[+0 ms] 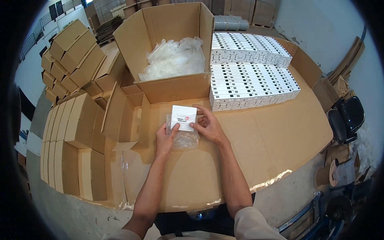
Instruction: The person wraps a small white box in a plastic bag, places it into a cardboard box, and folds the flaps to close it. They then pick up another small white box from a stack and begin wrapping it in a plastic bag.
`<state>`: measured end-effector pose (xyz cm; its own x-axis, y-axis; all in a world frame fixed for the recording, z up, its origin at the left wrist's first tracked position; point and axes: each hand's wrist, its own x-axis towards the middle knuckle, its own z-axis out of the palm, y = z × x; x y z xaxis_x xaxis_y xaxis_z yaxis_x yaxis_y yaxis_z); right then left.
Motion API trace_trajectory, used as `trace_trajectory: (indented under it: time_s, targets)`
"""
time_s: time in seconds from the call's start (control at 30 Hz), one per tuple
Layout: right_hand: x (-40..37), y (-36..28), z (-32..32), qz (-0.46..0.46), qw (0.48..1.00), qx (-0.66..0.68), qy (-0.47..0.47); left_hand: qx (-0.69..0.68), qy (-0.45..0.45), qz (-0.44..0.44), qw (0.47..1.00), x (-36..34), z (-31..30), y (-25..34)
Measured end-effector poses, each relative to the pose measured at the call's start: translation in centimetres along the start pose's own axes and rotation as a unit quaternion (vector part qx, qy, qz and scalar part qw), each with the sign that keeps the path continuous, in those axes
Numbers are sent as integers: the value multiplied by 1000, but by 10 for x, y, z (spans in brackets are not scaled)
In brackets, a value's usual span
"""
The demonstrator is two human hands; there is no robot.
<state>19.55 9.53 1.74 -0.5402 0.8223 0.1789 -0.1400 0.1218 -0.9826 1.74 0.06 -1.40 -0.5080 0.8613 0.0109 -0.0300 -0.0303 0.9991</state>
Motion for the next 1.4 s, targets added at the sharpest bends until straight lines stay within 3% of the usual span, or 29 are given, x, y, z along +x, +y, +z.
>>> trace_trajectory:
  time_s: [0.1, 0.3, 1.4]
  targets:
    - [-10, -4, 4, 20, 998, 54, -19, -23, -11, -12, 1000, -1, 1, -1]
    - [-7, 1, 1, 16, 999, 21, -20, -46, -49, -43, 997, -2, -2, 5]
    - [-8, 6, -3, -19, 1000, 8, 10, -78, -29, 21, 996, -6, 4, 8]
